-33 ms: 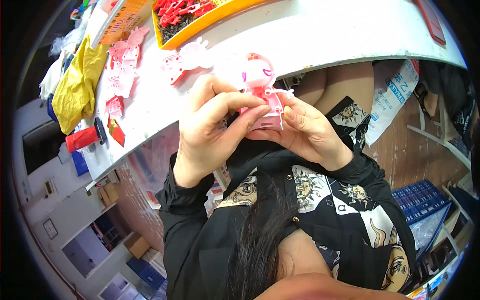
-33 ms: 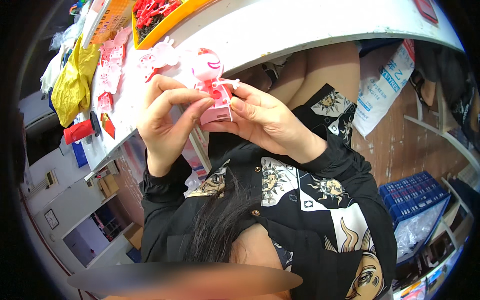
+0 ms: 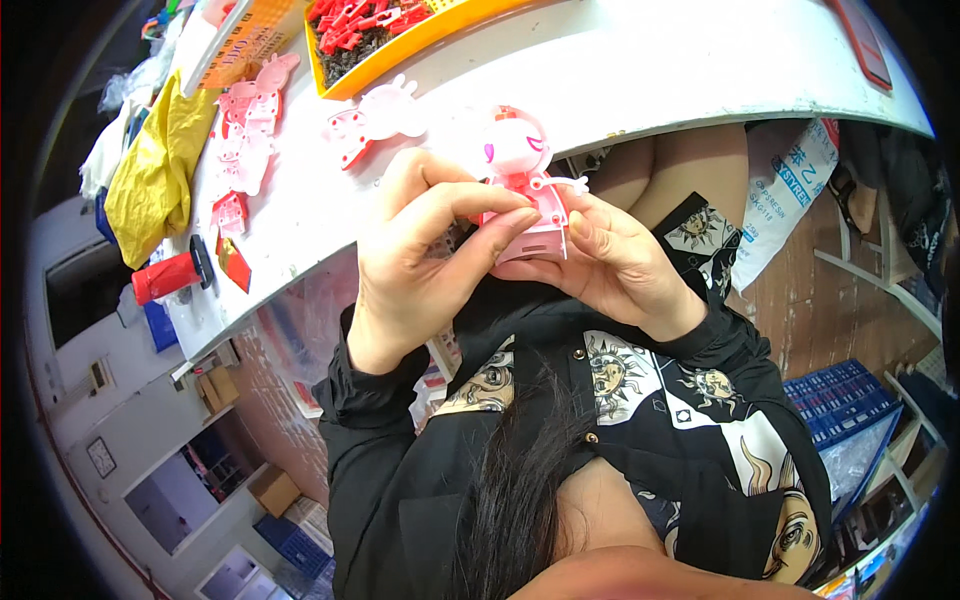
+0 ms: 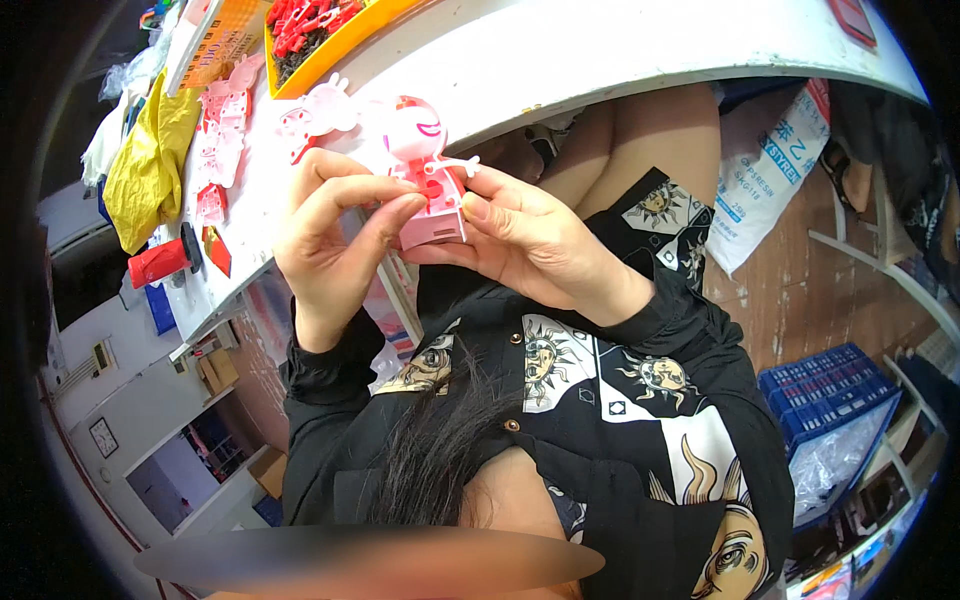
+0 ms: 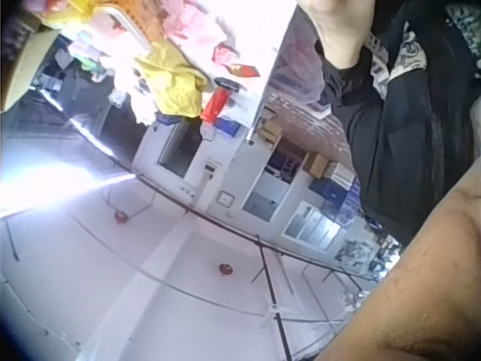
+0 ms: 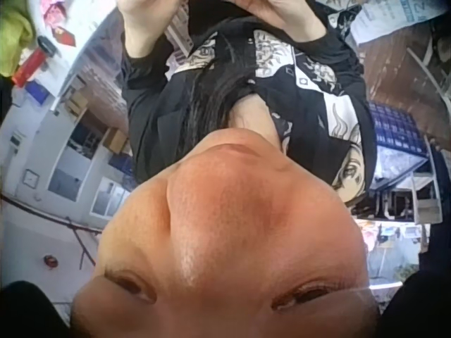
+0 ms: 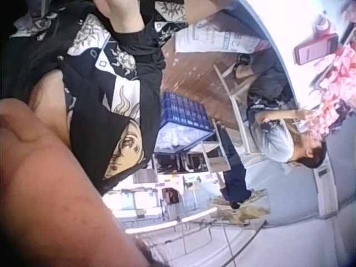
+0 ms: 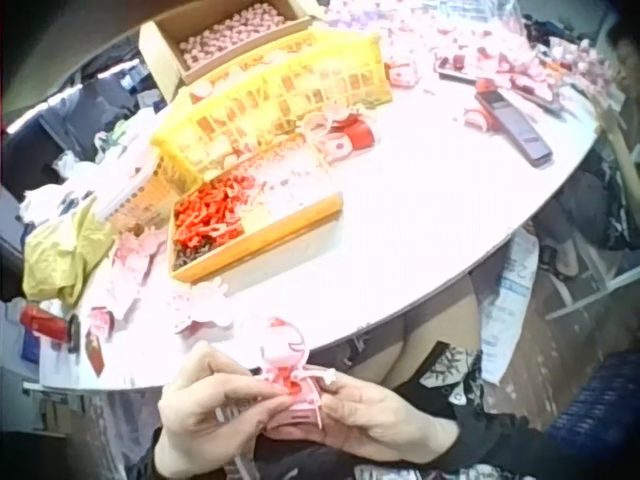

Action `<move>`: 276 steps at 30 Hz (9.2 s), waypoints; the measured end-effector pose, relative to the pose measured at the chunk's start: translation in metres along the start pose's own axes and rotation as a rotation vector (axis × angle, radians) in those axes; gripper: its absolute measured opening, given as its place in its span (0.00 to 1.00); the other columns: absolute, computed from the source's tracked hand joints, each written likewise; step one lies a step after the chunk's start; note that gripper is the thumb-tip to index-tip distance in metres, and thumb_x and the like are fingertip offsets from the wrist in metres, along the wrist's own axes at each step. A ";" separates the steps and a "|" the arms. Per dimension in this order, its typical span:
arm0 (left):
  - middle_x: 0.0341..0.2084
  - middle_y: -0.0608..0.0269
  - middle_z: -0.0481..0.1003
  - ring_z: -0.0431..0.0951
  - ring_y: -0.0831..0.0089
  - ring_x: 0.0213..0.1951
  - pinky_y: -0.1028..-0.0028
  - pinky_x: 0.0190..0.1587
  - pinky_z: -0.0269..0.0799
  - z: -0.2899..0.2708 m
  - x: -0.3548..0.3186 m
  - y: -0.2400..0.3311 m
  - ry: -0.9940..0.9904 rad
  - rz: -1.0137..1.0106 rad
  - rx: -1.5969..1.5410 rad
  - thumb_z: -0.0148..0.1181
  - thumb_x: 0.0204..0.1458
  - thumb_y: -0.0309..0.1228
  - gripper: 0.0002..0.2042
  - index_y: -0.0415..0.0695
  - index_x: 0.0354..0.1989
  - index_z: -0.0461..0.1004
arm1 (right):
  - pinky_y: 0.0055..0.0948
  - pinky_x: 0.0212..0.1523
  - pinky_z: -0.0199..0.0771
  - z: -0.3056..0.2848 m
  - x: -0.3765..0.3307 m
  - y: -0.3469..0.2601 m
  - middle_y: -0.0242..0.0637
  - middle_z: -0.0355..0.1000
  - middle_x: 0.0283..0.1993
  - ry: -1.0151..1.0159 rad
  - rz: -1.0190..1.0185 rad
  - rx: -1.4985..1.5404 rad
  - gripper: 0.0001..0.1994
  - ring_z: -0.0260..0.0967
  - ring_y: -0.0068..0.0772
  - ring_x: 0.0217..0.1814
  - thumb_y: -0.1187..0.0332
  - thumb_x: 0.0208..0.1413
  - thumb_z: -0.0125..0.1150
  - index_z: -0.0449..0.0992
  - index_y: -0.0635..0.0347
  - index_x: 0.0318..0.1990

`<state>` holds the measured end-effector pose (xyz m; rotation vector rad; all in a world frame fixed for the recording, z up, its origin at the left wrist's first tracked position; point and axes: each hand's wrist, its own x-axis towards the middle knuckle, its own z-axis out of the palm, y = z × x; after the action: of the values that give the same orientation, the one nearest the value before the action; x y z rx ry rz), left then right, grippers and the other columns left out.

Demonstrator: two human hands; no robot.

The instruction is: The person assembles plastic toy parts by hand, attaching the toy head to the toy body to form a character toy.

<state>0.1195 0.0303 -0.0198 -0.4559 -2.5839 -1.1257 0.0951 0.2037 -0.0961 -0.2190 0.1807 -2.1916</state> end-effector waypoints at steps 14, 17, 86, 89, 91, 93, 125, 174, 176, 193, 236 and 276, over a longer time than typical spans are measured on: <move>0.40 0.57 0.75 0.73 0.70 0.45 0.70 0.51 0.67 -0.052 -0.018 -0.093 0.312 -0.436 0.162 0.70 0.43 0.32 0.23 0.39 0.48 0.72 | 0.47 0.65 0.58 0.004 -0.001 -0.011 0.58 0.57 0.61 0.025 -0.008 -0.018 0.32 0.57 0.59 0.64 0.61 0.60 0.52 0.47 0.68 0.64; 0.40 0.58 0.72 0.72 0.70 0.44 0.70 0.49 0.68 -0.043 -0.015 -0.087 0.306 -0.458 0.193 0.71 0.40 0.30 0.25 0.41 0.49 0.71 | 0.46 0.65 0.58 0.005 -0.001 -0.012 0.58 0.57 0.61 0.024 -0.026 -0.039 0.31 0.57 0.59 0.64 0.61 0.60 0.51 0.47 0.68 0.64; 0.55 0.44 0.65 0.65 0.53 0.58 0.57 0.63 0.56 0.018 -0.007 -0.018 0.522 -0.212 -0.865 0.68 0.46 0.37 0.33 0.39 0.59 0.60 | 0.28 0.60 0.62 0.021 0.040 0.009 0.41 0.65 0.55 0.040 -0.481 -0.330 0.29 0.63 0.29 0.59 0.78 0.54 0.58 0.53 0.68 0.62; 0.55 0.47 0.66 0.67 0.55 0.57 0.59 0.63 0.58 0.019 -0.010 -0.019 0.551 -0.252 -0.828 0.68 0.46 0.39 0.34 0.39 0.59 0.60 | 0.29 0.60 0.62 0.018 0.045 0.017 0.42 0.65 0.55 0.060 -0.517 -0.355 0.28 0.63 0.29 0.59 0.78 0.53 0.58 0.55 0.69 0.61; 0.53 0.52 0.68 0.69 0.59 0.55 0.61 0.60 0.62 0.017 -0.012 -0.025 0.591 -0.261 -0.816 0.68 0.45 0.39 0.34 0.39 0.59 0.60 | 0.29 0.60 0.63 0.019 0.047 0.018 0.42 0.65 0.55 0.068 -0.535 -0.341 0.28 0.64 0.30 0.58 0.79 0.53 0.59 0.57 0.69 0.61; 0.52 0.53 0.68 0.70 0.61 0.54 0.62 0.60 0.63 0.016 -0.013 -0.026 0.574 -0.263 -0.816 0.68 0.45 0.38 0.34 0.39 0.59 0.60 | 0.29 0.60 0.63 0.017 0.048 0.018 0.43 0.63 0.57 0.054 -0.542 -0.386 0.29 0.62 0.30 0.60 0.81 0.54 0.56 0.53 0.69 0.62; 0.51 0.41 0.69 0.72 0.59 0.52 0.62 0.57 0.65 0.036 0.002 -0.008 0.496 -0.205 -0.574 0.60 0.54 0.33 0.26 0.33 0.58 0.61 | 0.25 0.48 0.73 0.012 0.048 -0.002 0.44 0.75 0.42 0.197 -0.478 -0.307 0.25 0.73 0.26 0.44 0.78 0.47 0.66 0.66 0.69 0.55; 0.39 0.50 0.75 0.78 0.54 0.39 0.68 0.41 0.75 0.065 -0.159 -0.013 -0.351 -0.461 -0.326 0.70 0.43 0.34 0.24 0.38 0.45 0.67 | 0.40 0.47 0.70 -0.043 -0.067 0.031 0.47 0.71 0.40 -0.194 0.264 -1.843 0.17 0.69 0.50 0.46 0.69 0.46 0.63 0.70 0.68 0.43; 0.39 0.49 0.75 0.79 0.56 0.40 0.69 0.41 0.75 0.063 -0.156 -0.012 -0.367 -0.478 -0.333 0.70 0.43 0.34 0.23 0.38 0.45 0.67 | 0.40 0.47 0.70 -0.045 -0.067 0.028 0.47 0.71 0.41 -0.193 0.288 -1.835 0.18 0.69 0.50 0.46 0.69 0.45 0.64 0.71 0.67 0.44; 0.47 0.51 0.70 0.74 0.66 0.48 0.64 0.53 0.72 0.108 -0.123 -0.027 0.111 -0.977 -1.390 0.57 0.56 0.29 0.17 0.33 0.49 0.62 | 0.29 0.56 0.66 -0.060 -0.031 0.040 0.42 0.70 0.51 0.595 -0.149 -0.413 0.21 0.68 0.30 0.53 0.58 0.62 0.51 0.67 0.68 0.53; 0.43 0.57 0.73 0.74 0.74 0.45 0.74 0.51 0.70 0.121 -0.130 -0.024 -0.004 -0.912 -1.057 0.68 0.44 0.21 0.24 0.32 0.50 0.67 | 0.28 0.56 0.64 -0.065 -0.045 0.016 0.40 0.72 0.48 0.561 0.156 -0.478 0.27 0.68 0.25 0.51 0.61 0.57 0.58 0.62 0.69 0.58; 0.41 0.58 0.75 0.76 0.74 0.43 0.75 0.49 0.70 0.131 -0.129 -0.029 -0.051 -0.771 -0.821 0.70 0.43 0.23 0.23 0.33 0.48 0.68 | 0.23 0.47 0.71 -0.069 -0.045 0.030 0.40 0.73 0.43 0.698 -0.022 -0.794 0.23 0.71 0.25 0.44 0.63 0.47 0.70 0.68 0.68 0.46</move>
<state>0.2078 0.0865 -0.1734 0.4338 -2.2472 -2.4491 0.1290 0.2257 -0.1738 0.1257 1.4386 -2.0275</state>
